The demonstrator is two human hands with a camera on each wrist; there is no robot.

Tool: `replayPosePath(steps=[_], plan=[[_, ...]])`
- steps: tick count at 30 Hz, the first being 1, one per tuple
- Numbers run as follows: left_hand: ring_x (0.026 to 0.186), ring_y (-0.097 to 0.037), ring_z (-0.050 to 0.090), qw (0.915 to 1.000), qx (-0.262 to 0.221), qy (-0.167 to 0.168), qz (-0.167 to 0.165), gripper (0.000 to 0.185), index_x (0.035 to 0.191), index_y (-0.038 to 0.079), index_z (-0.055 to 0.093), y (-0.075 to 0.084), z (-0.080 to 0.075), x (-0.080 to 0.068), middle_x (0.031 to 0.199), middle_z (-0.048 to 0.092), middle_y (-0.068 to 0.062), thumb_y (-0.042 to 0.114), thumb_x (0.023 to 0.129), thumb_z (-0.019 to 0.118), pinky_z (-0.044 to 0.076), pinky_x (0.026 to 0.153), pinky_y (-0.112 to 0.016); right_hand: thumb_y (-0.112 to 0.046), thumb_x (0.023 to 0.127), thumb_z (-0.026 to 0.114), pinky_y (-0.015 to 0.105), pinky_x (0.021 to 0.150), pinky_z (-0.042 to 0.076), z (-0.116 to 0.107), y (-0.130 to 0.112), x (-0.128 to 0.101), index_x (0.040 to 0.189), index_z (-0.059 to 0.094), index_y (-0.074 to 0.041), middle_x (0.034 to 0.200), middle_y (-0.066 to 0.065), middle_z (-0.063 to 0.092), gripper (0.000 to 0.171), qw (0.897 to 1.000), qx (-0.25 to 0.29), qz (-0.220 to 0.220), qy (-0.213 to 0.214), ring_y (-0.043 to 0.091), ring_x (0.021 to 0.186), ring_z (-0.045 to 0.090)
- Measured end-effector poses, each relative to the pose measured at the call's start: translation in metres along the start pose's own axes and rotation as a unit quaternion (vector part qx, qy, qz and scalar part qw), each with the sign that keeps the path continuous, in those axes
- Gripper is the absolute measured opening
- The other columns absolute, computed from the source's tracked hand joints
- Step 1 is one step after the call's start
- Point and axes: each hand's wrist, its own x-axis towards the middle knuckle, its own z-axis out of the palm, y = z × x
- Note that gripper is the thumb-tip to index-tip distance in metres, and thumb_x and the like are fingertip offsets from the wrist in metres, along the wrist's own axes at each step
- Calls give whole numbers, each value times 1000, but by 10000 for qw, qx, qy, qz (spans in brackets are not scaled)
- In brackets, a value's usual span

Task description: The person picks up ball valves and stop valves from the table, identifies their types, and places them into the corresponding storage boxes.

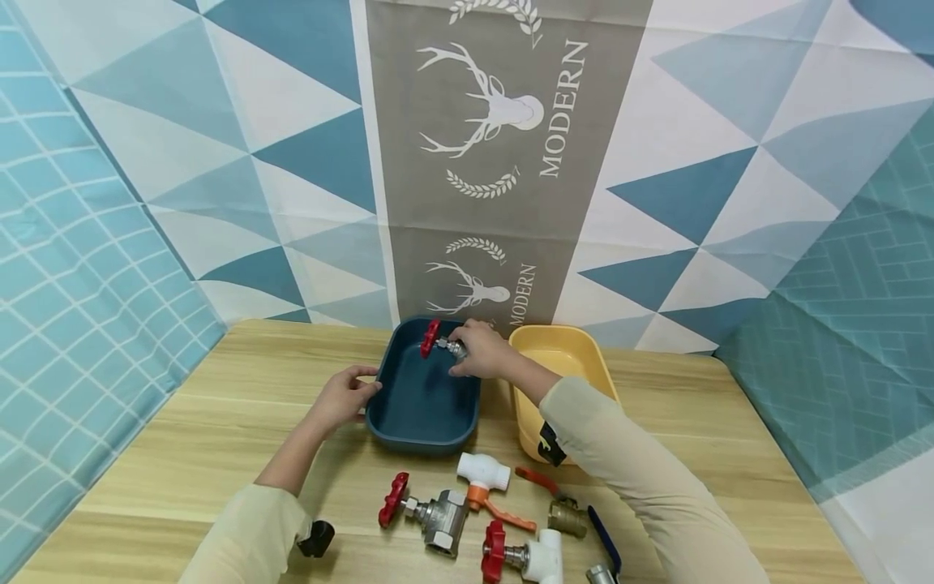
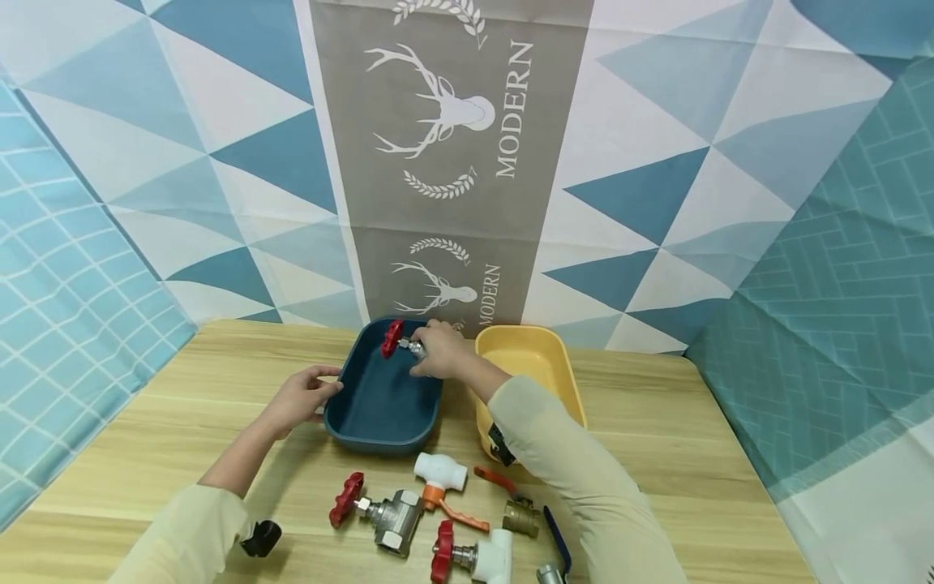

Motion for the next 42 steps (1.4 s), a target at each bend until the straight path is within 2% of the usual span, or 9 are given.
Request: replayPosePath(steps=[10, 18, 42], plan=[[79, -14, 60, 10000, 35, 21, -13, 40, 133, -3, 43, 2, 1, -2, 104, 58, -20, 15, 98, 48, 58, 66, -37, -31, 76, 77, 31, 76, 43, 7, -1, 5, 122, 60, -9, 107, 9, 55, 53, 10000, 9, -24, -55, 20, 94, 47], [76, -14, 59, 10000, -66, -14, -46, 40, 133, -1, 43, 1, 0, -1, 97, 58, -16, 15, 98, 48, 58, 65, -35, -30, 76, 77, 32, 77, 43, 10, -2, 7, 122, 60, -7, 108, 10, 55, 53, 9999, 47, -103, -79, 21, 94, 48], [75, -15, 58, 10000, -59, 19, -75, 41, 134, -2, 42, 5, 0, -3, 97, 57, -16, 15, 97, 49, 58, 64, -35, -30, 77, 76, 34, 80, 45, 20, -4, 15, 122, 59, -7, 112, 11, 55, 53, 9995, -68, -264, -162, 23, 99, 49]])
